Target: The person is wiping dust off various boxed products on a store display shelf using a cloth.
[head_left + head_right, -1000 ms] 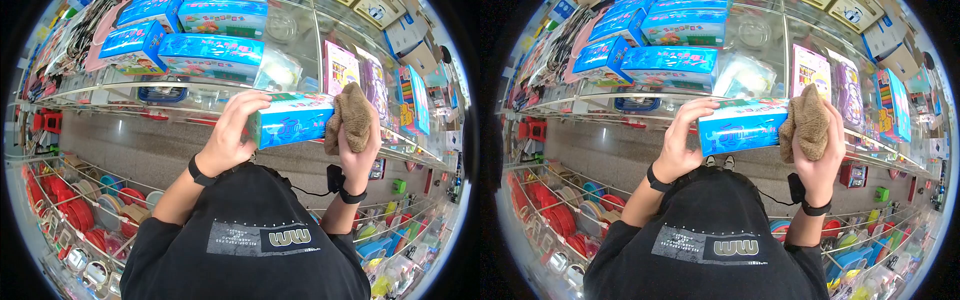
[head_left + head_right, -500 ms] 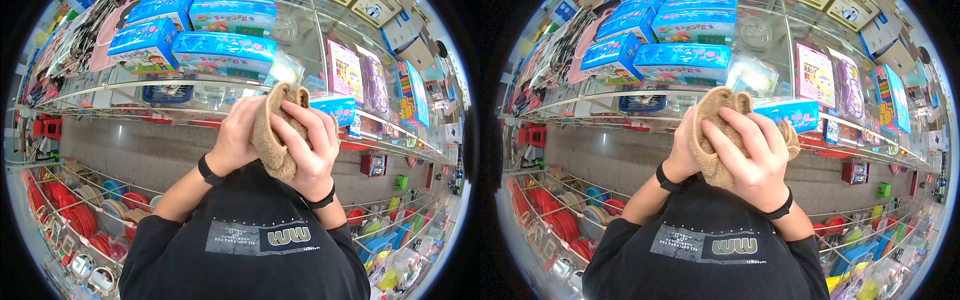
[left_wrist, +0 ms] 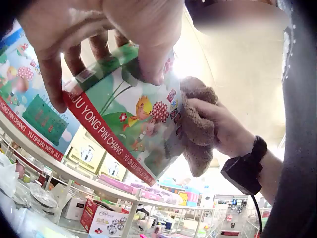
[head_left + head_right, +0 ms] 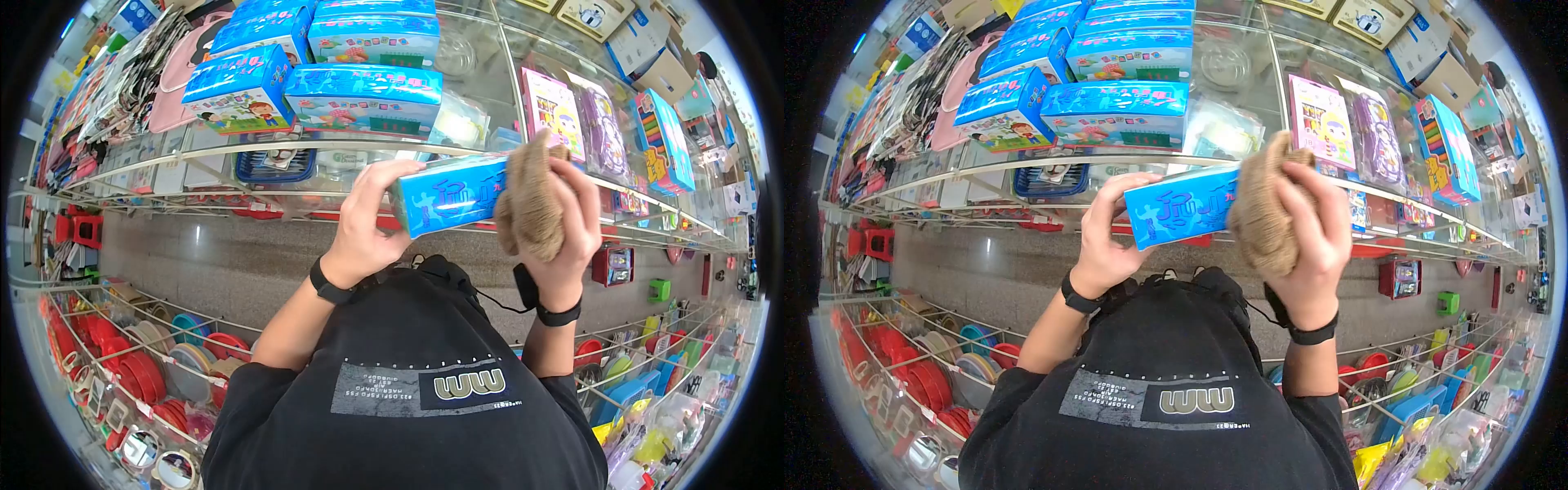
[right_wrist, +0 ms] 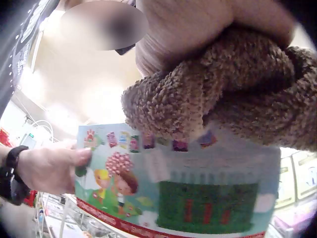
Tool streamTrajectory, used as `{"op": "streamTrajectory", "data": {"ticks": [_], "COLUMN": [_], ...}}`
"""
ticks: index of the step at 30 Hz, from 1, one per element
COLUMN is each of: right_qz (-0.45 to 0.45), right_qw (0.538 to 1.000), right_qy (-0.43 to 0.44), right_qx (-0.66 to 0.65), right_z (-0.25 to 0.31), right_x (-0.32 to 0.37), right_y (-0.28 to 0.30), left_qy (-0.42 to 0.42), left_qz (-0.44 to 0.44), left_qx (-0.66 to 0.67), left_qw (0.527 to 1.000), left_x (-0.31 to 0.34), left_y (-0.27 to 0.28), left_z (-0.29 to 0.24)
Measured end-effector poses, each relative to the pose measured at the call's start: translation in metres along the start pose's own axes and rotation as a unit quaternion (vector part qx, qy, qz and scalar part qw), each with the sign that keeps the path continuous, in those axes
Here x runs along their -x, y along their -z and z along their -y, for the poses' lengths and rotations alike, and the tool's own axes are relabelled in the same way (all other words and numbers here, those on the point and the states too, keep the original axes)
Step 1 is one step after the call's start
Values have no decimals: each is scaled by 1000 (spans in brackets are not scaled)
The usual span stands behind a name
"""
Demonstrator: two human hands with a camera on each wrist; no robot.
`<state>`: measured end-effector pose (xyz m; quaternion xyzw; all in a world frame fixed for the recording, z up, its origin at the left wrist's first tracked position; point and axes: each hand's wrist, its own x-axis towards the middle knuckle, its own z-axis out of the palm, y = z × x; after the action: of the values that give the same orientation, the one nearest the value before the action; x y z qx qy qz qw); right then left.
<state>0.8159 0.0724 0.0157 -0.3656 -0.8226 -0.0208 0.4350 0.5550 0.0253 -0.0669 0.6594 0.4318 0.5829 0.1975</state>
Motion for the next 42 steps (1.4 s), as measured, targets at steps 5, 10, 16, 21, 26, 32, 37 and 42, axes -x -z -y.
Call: {"op": "streamTrajectory", "data": {"ticks": [5, 10, 16, 21, 26, 32, 37, 42], "right_qz": [-34, -32, 37, 63, 56, 28, 10, -139], "right_qw": [996, 997, 992, 983, 993, 993, 992, 916], "right_qy": [-59, -46, 111, 170, 97, 22, -30, -269], "right_qx": [53, 49, -56, -32, 32, 110, 119, -264], "right_z": [-27, -8, 64, 74, 38, -1, -26, -55], "right_x": [7, 8, -9, -13, -3, 0, 10, 53], "right_y": [6, -2, -25, -24, -6, 11, 20, -4], "left_qy": [-6, -13, -13, 21, 33, 38, 99, 162], "left_qz": [-10, -13, 9, 11, -6, -4, 37, 53], "left_qx": [-20, -33, -13, 24, 39, 18, 31, 145], "left_qw": [1000, 999, 1000, 999, 999, 999, 994, 975], "left_x": [4, 5, 0, 3, 6, 1, -6, -5], "left_y": [11, 14, 2, 2, 6, 23, 39, 40], "left_z": [-1, -4, -3, 6, 7, 11, 6, 19]}}
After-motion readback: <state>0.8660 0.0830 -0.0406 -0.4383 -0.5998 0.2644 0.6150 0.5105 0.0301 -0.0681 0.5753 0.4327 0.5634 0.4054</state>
